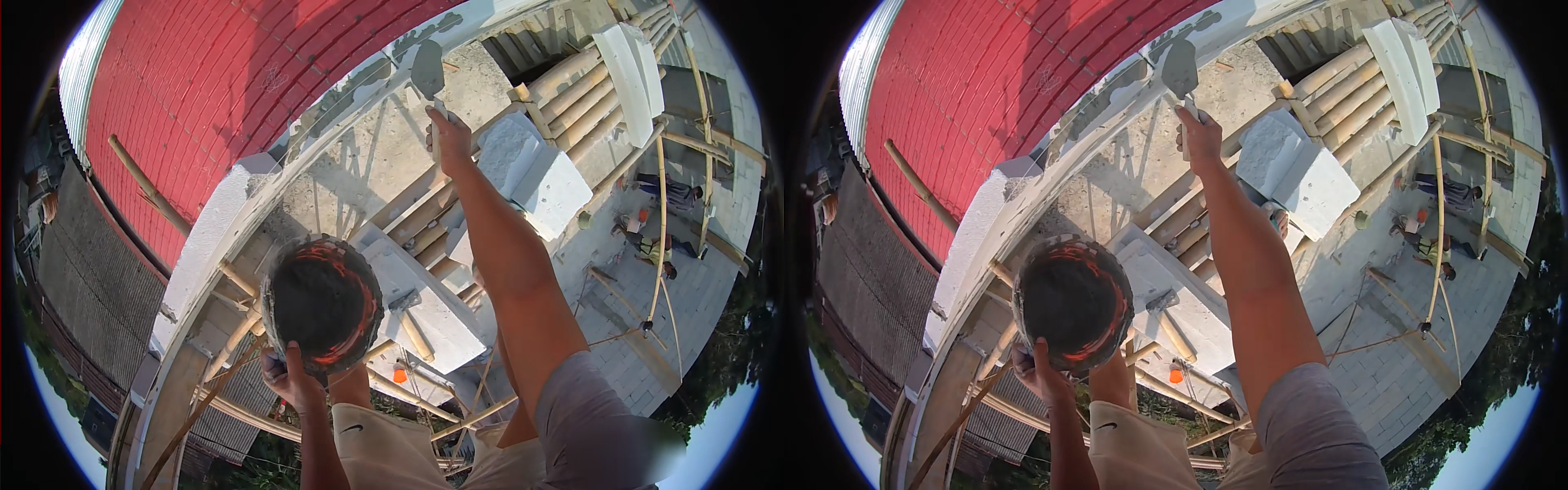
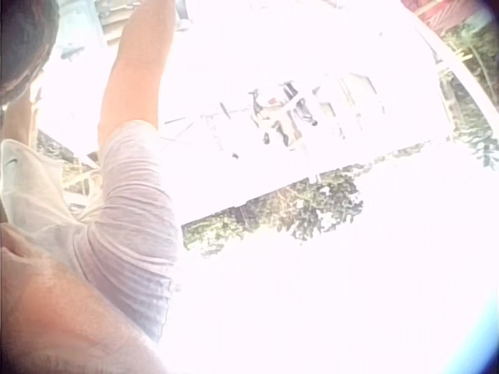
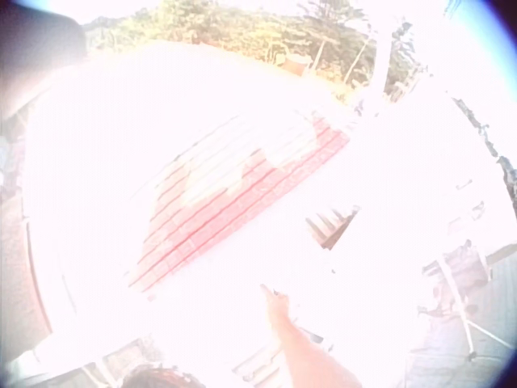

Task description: The person applies mortar to the edge of a wall using a trowel, places decorative stone tiles along the top edge, and secures them by tapping them with the handle of a hammer.

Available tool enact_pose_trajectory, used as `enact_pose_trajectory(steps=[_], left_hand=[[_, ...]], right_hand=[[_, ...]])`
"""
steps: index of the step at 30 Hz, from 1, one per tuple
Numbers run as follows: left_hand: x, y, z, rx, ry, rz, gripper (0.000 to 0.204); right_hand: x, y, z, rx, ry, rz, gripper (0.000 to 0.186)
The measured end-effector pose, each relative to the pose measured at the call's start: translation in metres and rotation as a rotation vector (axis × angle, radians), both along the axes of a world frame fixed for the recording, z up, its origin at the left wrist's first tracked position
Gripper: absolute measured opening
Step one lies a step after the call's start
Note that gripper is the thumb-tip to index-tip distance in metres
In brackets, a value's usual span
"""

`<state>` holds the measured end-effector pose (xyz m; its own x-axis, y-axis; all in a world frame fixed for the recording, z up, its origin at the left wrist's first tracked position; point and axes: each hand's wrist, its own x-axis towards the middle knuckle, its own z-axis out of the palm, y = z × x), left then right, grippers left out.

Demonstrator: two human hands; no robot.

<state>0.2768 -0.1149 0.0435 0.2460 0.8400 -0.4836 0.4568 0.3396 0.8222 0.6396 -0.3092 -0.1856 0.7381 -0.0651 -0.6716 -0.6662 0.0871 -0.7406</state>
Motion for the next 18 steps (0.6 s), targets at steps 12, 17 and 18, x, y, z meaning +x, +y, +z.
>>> enact_pose_trajectory(steps=[12,17,18], left_hand=[[-0.034,-0.004,-0.01,0.02,0.228,-0.031,0.03],[-0.01,-0.006,0.004,-0.024,0.091,-0.034,0.028],[-0.008,-0.007,0.004,-0.02,0.085,-0.044,0.028]], right_hand=[[0.062,0.03,-0.05,0.387,0.186,0.072,0.04],[0.047,0.015,-0.025,0.509,0.26,0.02,0.037],[0.042,0.012,-0.015,0.344,0.242,0.113,0.037]])
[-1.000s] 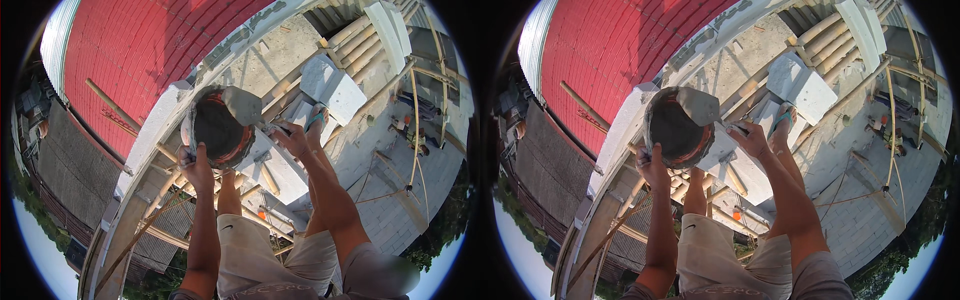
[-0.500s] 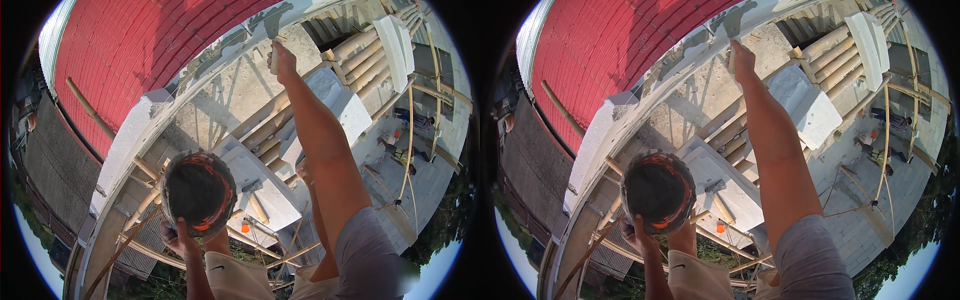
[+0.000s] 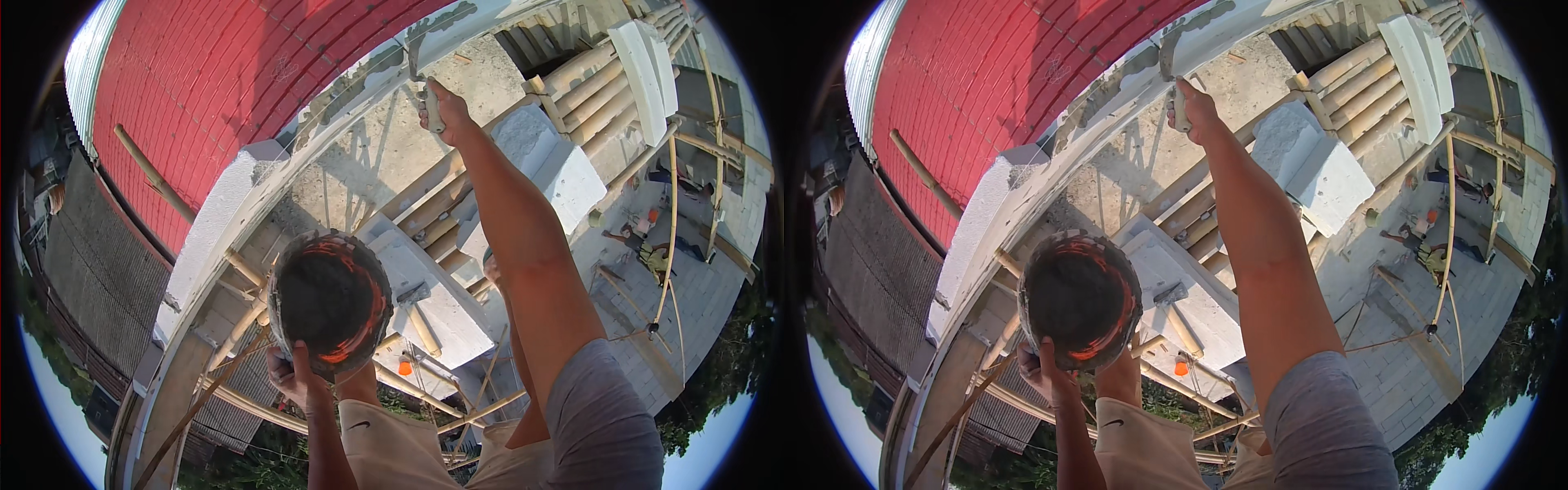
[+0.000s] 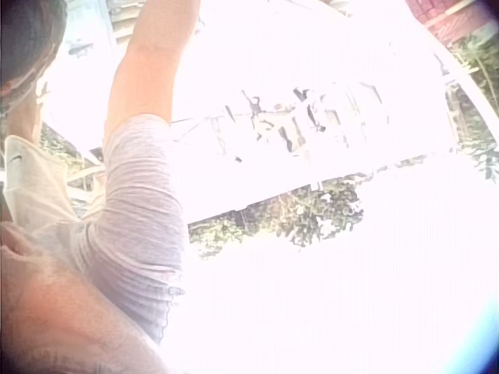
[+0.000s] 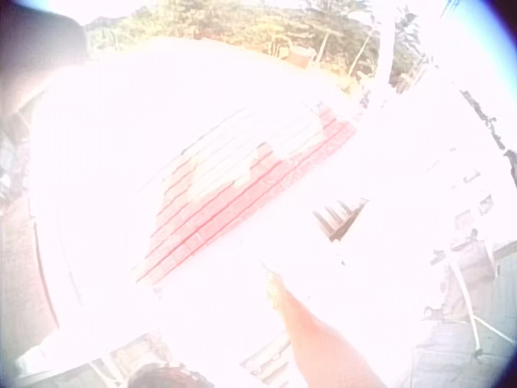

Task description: The person applies mortar to the edge of a wall using a trowel, places decorative stone tiles along the top edge, and secures them by tapping them with the handle of a hammer.

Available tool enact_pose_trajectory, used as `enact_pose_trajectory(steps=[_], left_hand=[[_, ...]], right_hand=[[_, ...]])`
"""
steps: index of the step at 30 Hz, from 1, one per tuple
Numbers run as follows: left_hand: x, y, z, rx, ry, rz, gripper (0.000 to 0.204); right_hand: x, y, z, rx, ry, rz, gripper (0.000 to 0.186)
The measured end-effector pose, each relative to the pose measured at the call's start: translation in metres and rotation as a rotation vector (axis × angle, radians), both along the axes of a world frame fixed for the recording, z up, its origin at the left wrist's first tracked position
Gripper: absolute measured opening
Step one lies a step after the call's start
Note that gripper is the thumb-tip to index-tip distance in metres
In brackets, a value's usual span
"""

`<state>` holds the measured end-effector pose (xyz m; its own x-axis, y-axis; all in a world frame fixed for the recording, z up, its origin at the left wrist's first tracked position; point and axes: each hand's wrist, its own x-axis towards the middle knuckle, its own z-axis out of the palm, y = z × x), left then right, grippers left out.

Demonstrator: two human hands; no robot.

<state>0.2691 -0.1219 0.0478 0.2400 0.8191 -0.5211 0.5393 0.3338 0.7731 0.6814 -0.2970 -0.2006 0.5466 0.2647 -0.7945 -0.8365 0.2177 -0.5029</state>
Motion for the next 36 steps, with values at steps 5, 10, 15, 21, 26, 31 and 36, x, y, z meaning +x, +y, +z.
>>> enact_pose_trajectory(steps=[5,10,15,21,26,31,36], left_hand=[[0.024,0.002,0.019,0.003,-0.119,-0.001,0.031],[0.038,0.017,0.018,0.0,-0.186,-0.144,0.03],[0.06,0.034,0.059,0.016,-0.088,-0.341,0.026],[0.067,0.039,0.077,0.102,-0.1,-0.547,0.029],[0.073,0.05,0.1,0.167,-0.07,-0.834,0.029],[0.075,0.067,0.1,0.0,-0.123,-0.605,0.025],[0.064,0.07,0.084,-0.002,-0.266,-0.377,0.025]], right_hand=[[-0.092,-0.027,0.083,-0.405,-0.299,0.335,0.039],[-0.172,-0.096,0.18,-0.497,-0.194,0.482,0.044],[-0.208,-0.099,0.283,-0.578,-0.476,0.929,0.042],[-0.227,-0.028,0.297,-0.903,-0.67,1.317,0.049],[-0.247,0.0,0.267,-0.616,-0.55,1.204,0.044],[-0.25,-0.023,0.261,-0.322,-0.589,0.966,0.036],[-0.261,-0.031,0.255,-0.481,-0.756,1.06,0.039]])
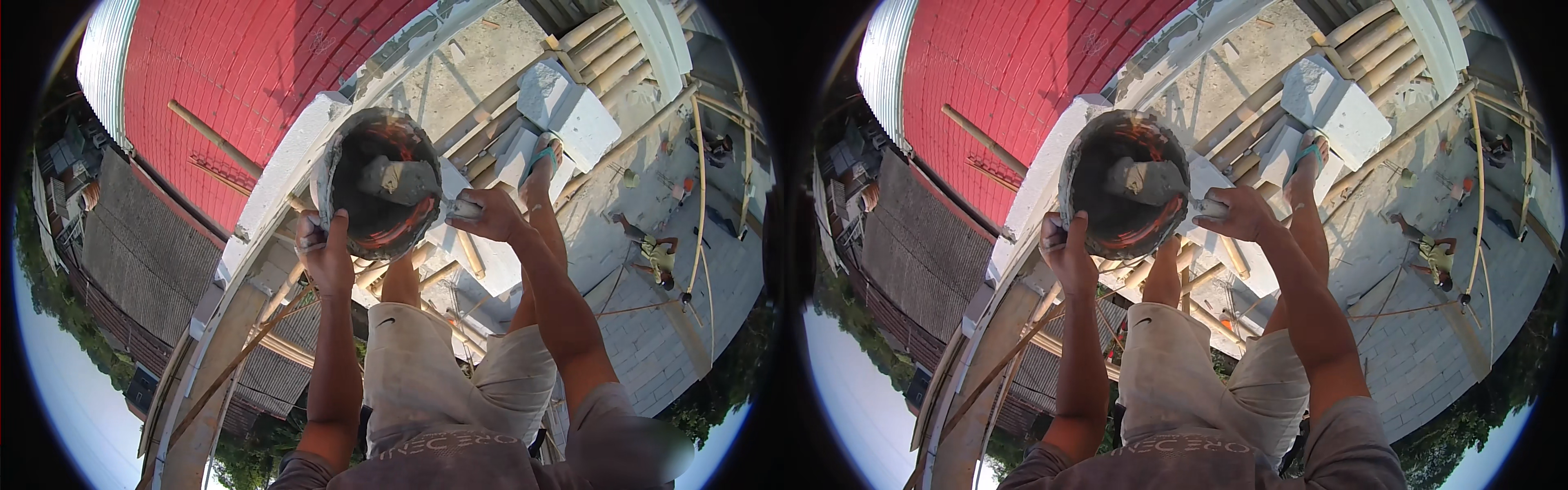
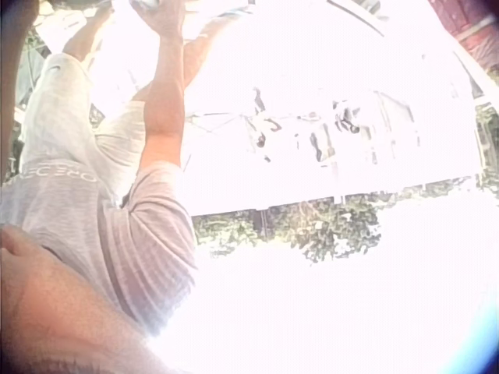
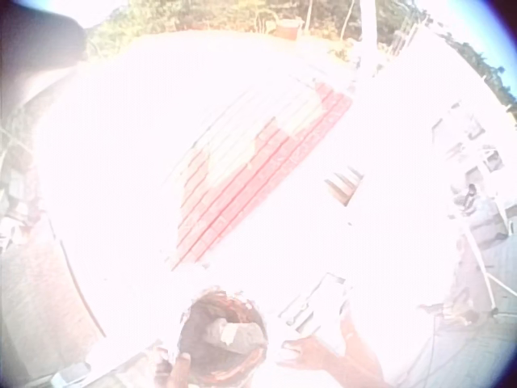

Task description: The person applies mortar to the edge of a wall using a trowel, places decorative stone tiles along the top edge, and secures them by tapping them with the handle of a hammer.

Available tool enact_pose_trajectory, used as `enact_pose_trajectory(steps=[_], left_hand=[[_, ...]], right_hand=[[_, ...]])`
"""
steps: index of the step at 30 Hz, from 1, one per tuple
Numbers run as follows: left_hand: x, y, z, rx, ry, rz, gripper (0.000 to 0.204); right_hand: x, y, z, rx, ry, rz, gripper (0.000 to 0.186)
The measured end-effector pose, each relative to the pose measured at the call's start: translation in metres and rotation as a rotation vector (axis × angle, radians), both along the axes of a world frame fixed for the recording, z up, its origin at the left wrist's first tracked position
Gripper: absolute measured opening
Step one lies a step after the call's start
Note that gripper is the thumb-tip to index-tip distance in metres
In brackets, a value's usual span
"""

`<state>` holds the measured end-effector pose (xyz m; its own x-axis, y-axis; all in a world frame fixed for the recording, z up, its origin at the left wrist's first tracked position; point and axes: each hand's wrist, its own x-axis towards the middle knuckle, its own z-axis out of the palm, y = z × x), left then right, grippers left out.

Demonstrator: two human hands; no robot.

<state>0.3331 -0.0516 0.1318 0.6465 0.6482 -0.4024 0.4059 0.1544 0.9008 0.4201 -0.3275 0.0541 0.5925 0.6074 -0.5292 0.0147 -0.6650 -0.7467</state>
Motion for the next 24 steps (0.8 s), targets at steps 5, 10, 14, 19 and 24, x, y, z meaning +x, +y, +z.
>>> enact_pose_trajectory(steps=[5,10,14,19,24], left_hand=[[-0.013,-0.001,-0.009,0.017,0.083,0.026,0.027],[-0.034,0.011,-0.028,-0.062,0.041,0.184,0.027],[-0.069,0.021,-0.04,-0.105,0.059,0.35,0.032],[-0.111,0.037,-0.033,-0.096,0.148,0.383,0.018],[-0.153,0.048,-0.047,-0.023,0.294,0.368,0.016]], right_hand=[[-0.005,0.008,-0.006,0.03,0.01,-0.013,0.039],[-0.022,0.01,-0.009,0.125,0.168,-0.128,0.035],[-0.039,0.017,-0.034,0.154,0.221,-0.379,0.038],[-0.025,0.059,-0.113,-0.074,0.079,-0.502,0.055],[0.005,0.142,-0.204,-0.147,0.068,-0.513,0.058]])
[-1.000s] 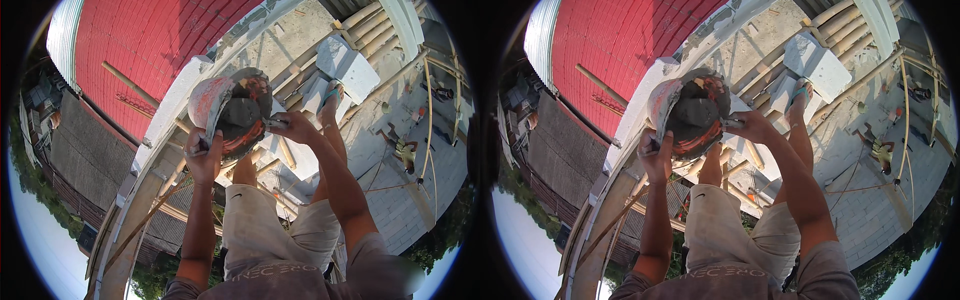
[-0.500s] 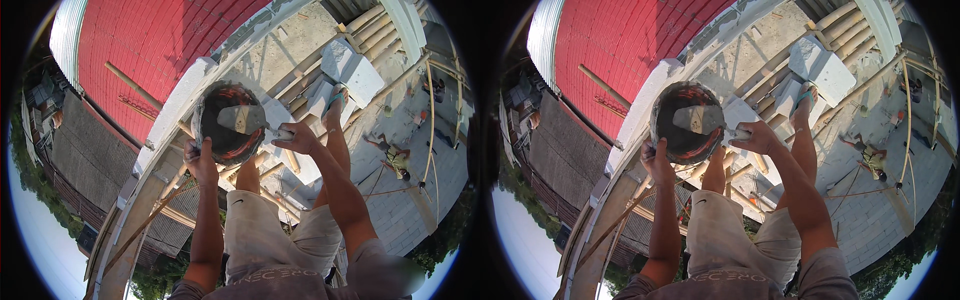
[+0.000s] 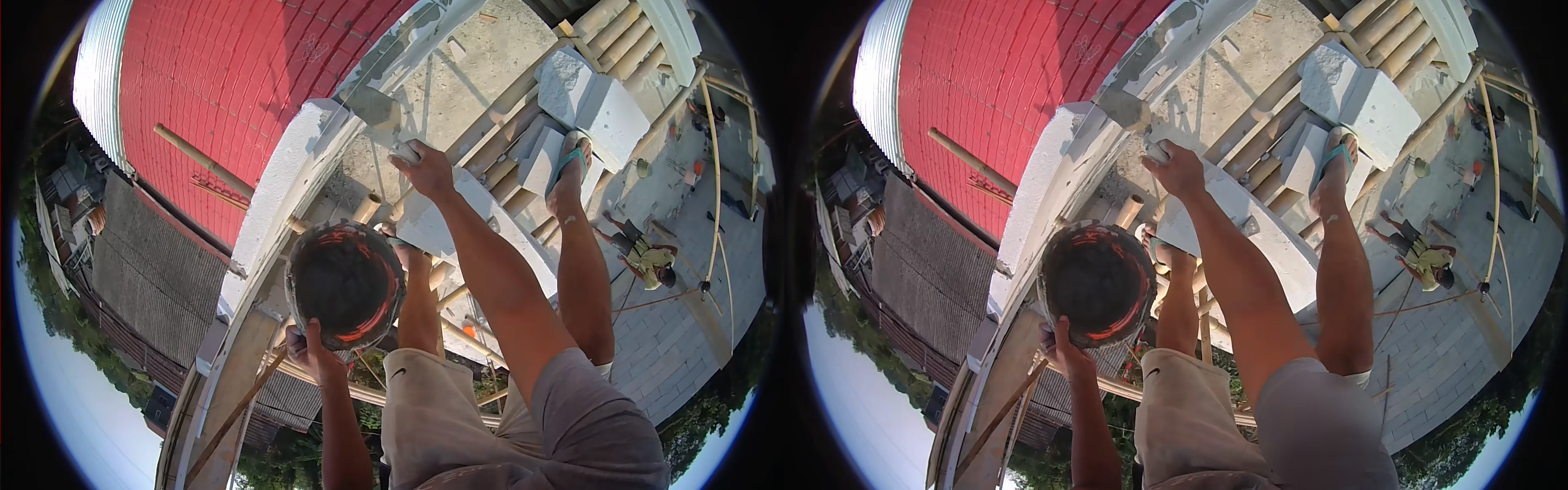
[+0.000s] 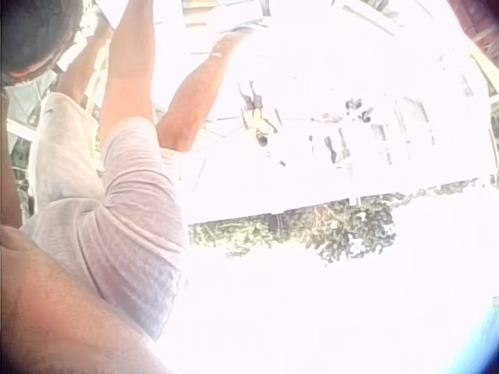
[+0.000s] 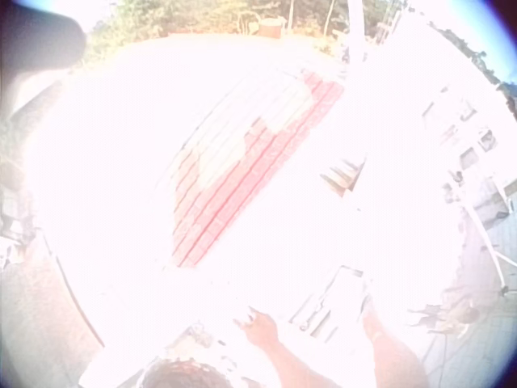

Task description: The person applies mortar to the edge of a wall using a trowel, places decorative stone tiles along the top edge, and secures them by tapping them with the handle of a hammer.

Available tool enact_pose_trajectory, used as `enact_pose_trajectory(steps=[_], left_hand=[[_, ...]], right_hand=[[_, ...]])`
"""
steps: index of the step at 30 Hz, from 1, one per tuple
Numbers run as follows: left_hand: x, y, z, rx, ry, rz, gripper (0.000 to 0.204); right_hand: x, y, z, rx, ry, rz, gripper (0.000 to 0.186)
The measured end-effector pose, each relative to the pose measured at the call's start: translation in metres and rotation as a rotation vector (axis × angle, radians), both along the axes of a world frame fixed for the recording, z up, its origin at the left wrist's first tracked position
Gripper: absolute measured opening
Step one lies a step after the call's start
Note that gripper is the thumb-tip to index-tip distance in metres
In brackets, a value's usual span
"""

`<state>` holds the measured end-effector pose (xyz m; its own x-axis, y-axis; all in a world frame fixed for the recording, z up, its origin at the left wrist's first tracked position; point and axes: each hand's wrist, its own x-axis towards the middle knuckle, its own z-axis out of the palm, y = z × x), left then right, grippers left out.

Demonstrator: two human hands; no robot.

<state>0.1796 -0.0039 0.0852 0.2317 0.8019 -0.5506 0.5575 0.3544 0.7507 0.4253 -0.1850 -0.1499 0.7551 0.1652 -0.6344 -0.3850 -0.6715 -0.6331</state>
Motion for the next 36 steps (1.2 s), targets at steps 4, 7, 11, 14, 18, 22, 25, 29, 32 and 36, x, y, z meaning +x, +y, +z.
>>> enact_pose_trajectory(steps=[4,7,11,14,18,22,25,29,32,36], left_hand=[[-0.012,-0.001,-0.012,0.032,0.016,0.023,0.015],[-0.014,0.001,-0.004,0.041,0.047,0.093,0.013],[-0.016,0.002,-0.01,0.009,0.046,0.179,0.015],[-0.017,0.004,-0.016,-0.019,0.013,0.178,0.014],[-0.018,0.001,-0.025,-0.029,-0.003,0.158,0.011],[-0.019,-0.008,-0.025,-0.007,0.016,0.151,0.01],[-0.016,-0.01,-0.022,0.029,0.021,0.137,0.011],[-0.009,-0.006,-0.004,-0.032,-0.007,0.125,0.013],[0.002,-0.009,-0.002,-0.076,-0.053,0.065,0.012],[0.049,-0.026,0.009,-0.202,-0.139,-0.028,0.014]], right_hand=[[-0.007,0.047,-0.031,-0.105,-0.299,0.052,0.053],[-0.036,0.061,-0.014,-0.086,-0.41,0.051,0.046],[-0.062,0.032,-0.026,0.025,-0.472,-0.012,0.052],[-0.057,0.038,-0.037,0.099,-0.381,-0.213,0.057],[-0.023,0.095,-0.054,0.004,-0.293,-0.216,0.053],[-0.035,0.116,-0.059,-0.138,-0.284,-0.176,0.052],[-0.075,0.092,-0.039,-0.139,-0.179,-0.128,0.057],[-0.097,0.023,0.018,-0.126,-0.12,-0.034,0.057],[-0.092,-0.044,0.064,-0.08,-0.199,0.112,0.055],[-0.067,-0.121,0.139,0.008,-0.295,0.068,0.048]])
